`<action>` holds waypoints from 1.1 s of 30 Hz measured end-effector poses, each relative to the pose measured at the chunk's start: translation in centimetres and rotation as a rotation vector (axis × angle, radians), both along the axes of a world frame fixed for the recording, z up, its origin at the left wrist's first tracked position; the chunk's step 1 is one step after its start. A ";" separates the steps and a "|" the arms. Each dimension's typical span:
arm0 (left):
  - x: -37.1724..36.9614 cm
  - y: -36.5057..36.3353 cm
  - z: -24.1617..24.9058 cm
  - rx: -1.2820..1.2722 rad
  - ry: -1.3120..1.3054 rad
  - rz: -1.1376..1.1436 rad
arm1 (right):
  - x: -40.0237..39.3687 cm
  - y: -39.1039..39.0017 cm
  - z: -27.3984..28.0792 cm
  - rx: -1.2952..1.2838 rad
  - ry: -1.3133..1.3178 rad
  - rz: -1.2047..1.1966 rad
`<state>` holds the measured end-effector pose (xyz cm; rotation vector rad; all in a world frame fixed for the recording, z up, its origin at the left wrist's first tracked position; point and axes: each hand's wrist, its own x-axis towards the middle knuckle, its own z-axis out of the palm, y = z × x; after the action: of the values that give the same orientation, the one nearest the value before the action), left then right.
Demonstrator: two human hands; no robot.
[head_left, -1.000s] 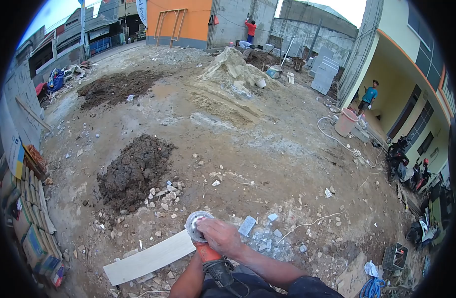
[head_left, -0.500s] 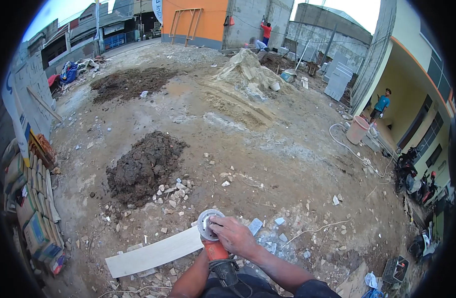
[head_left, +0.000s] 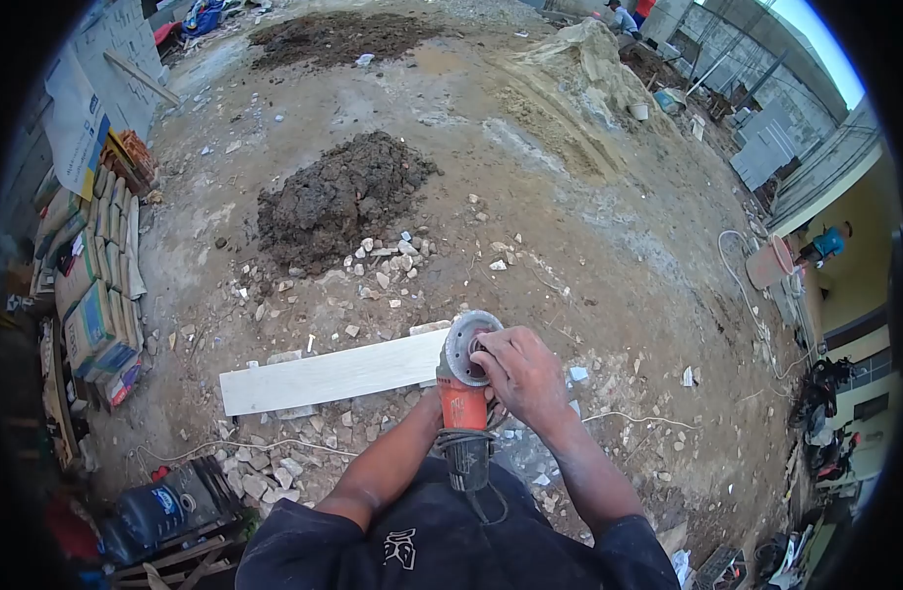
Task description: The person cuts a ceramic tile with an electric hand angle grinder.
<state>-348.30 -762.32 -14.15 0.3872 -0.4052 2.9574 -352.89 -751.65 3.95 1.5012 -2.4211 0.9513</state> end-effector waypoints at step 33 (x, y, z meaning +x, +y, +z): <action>0.8 -0.4 2.0 -0.235 0.121 0.000 | -1.5 0.7 0.2 0.094 -0.021 -0.065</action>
<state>-347.49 -762.71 -12.12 0.5317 -0.0419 2.9165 -354.39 -750.93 4.15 1.4381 -2.5458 0.8562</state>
